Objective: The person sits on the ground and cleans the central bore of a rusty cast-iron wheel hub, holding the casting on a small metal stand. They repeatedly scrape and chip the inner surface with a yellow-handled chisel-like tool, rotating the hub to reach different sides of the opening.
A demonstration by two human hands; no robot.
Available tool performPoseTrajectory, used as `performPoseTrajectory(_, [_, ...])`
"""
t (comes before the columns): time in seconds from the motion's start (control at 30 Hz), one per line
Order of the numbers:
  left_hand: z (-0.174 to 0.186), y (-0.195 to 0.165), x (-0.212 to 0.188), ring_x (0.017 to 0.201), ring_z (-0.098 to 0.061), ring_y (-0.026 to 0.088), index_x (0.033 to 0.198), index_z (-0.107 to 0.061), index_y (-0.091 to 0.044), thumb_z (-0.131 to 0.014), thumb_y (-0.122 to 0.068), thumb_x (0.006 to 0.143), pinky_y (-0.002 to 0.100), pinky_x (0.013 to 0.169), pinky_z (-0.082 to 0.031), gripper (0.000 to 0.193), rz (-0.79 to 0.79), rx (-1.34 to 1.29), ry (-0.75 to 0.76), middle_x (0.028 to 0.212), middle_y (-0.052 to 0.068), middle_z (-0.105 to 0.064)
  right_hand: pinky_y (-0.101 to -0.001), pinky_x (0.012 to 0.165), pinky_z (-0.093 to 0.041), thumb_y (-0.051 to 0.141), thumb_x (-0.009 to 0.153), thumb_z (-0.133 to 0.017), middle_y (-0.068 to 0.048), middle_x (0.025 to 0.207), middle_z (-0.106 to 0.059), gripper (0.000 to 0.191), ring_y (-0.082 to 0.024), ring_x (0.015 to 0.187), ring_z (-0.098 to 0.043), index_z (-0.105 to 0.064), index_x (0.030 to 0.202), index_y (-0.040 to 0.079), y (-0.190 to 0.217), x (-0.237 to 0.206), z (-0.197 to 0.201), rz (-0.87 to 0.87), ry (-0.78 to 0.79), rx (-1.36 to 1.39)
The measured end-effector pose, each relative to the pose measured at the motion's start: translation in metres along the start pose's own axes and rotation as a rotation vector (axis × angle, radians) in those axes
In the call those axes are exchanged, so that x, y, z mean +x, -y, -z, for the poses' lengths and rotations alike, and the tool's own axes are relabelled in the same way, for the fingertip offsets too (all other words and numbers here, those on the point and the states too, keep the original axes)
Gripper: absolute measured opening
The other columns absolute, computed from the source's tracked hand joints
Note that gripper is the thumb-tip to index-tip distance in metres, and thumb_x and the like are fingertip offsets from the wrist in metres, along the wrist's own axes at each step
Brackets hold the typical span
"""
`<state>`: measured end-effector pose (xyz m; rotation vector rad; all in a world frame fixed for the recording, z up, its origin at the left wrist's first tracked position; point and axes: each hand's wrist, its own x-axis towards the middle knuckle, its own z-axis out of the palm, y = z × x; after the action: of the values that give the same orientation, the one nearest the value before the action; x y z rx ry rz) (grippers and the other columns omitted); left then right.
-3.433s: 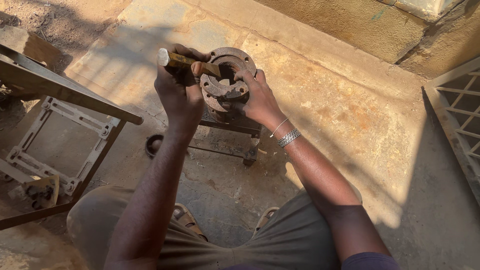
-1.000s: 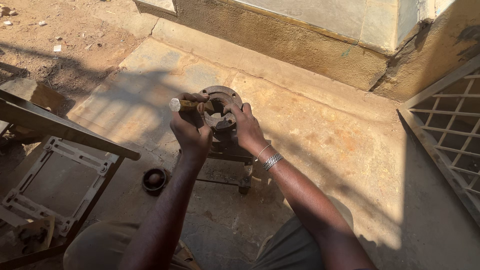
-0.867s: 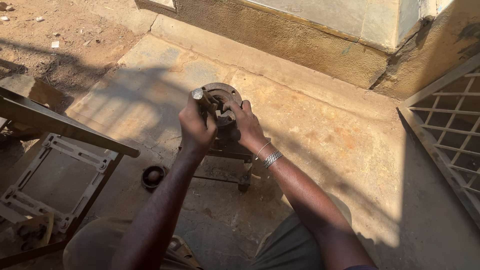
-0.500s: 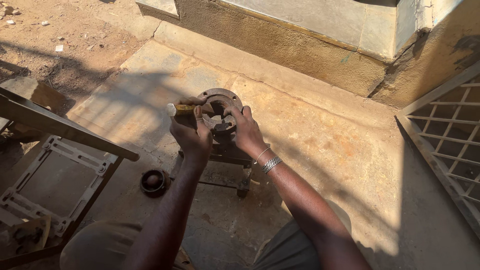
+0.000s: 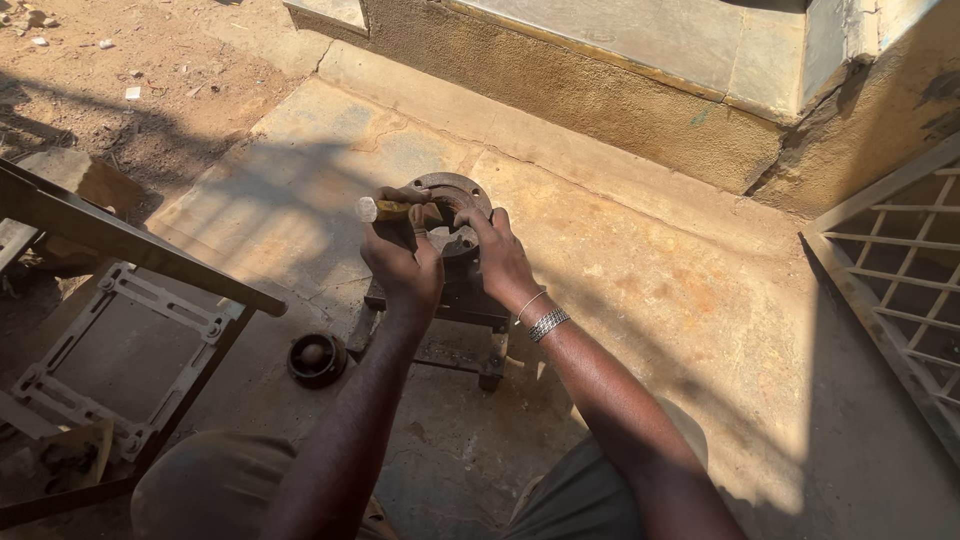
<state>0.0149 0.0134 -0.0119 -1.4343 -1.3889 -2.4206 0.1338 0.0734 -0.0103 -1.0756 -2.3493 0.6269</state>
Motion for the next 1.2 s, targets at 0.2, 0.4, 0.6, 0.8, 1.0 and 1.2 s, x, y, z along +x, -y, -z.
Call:
performPoseTrajectory(0.2, [0.007, -0.004, 0.003, 0.089, -0.075, 0.023, 0.115, -0.053, 0.002, -0.056, 0.012, 0.101, 0.036, 0.078, -0.061, 0.017, 0.034, 0.139, 0.134, 0.095, 0.015, -0.071, -0.042, 0.076, -0.059, -0.021, 0.079, -0.046, -0.012, 0.116, -0.047, 0.073, -0.033, 0.094, -0.068, -0.048, 0.13, 0.03, -0.001, -0.001, 0.003, -0.068, 0.077, 0.016])
performPoseTrajectory(0.4, [0.001, -0.004, 0.009, 0.094, -0.076, 0.024, 0.117, -0.051, 0.002, -0.052, 0.014, 0.091, 0.037, 0.087, -0.061, 0.029, 0.019, 0.176, 0.231, 0.096, 0.014, -0.068, -0.0457, 0.085, -0.058, -0.022, 0.083, -0.047, -0.013, 0.113, -0.048, 0.071, -0.035, 0.104, -0.065, -0.049, 0.134, 0.028, -0.005, -0.002, 0.0, 0.067, -0.029, 0.101])
performPoseTrajectory(0.6, [0.002, -0.01, 0.016, 0.093, -0.076, 0.023, 0.116, -0.054, 0.002, -0.055, 0.013, 0.092, 0.037, 0.083, -0.061, 0.027, 0.106, 0.296, 0.36, 0.095, 0.014, -0.07, -0.0493, 0.082, -0.055, -0.019, 0.079, -0.056, -0.015, 0.109, -0.046, 0.069, -0.036, 0.099, -0.063, -0.048, 0.131, 0.027, -0.006, -0.002, 0.001, 0.048, 0.001, 0.082])
performPoseTrajectory(0.8, [0.017, -0.007, 0.015, 0.09, -0.075, 0.021, 0.12, -0.052, 0.006, -0.054, 0.013, 0.095, 0.036, 0.082, -0.061, 0.025, -0.009, 0.257, 0.366, 0.094, 0.014, -0.069, -0.0455, 0.075, -0.058, -0.02, 0.07, -0.063, -0.013, 0.112, -0.045, 0.079, -0.034, 0.094, -0.064, -0.048, 0.13, 0.029, -0.008, -0.002, -0.002, 0.007, -0.01, -0.026])
performPoseTrajectory(1.0, [0.022, -0.001, 0.017, 0.092, -0.074, 0.02, 0.116, -0.052, 0.001, -0.051, 0.011, 0.104, 0.031, 0.082, -0.064, 0.015, 0.038, 0.104, 0.213, 0.1, 0.014, -0.07, -0.0382, 0.072, -0.06, -0.013, 0.067, -0.076, -0.011, 0.11, -0.044, 0.077, -0.028, 0.086, -0.065, -0.048, 0.124, 0.03, -0.004, 0.003, -0.006, -0.01, 0.01, -0.007])
performPoseTrajectory(1.2, [0.022, 0.001, 0.022, 0.107, -0.073, 0.027, 0.123, -0.051, 0.001, -0.049, 0.014, 0.105, 0.037, 0.1, -0.061, 0.022, -0.089, 0.04, 0.188, 0.107, 0.019, -0.068, -0.0401, 0.07, -0.059, -0.019, 0.08, -0.06, -0.008, 0.108, -0.046, 0.07, -0.027, 0.083, -0.065, -0.051, 0.128, 0.031, -0.004, 0.002, -0.006, 0.0, 0.002, -0.08])
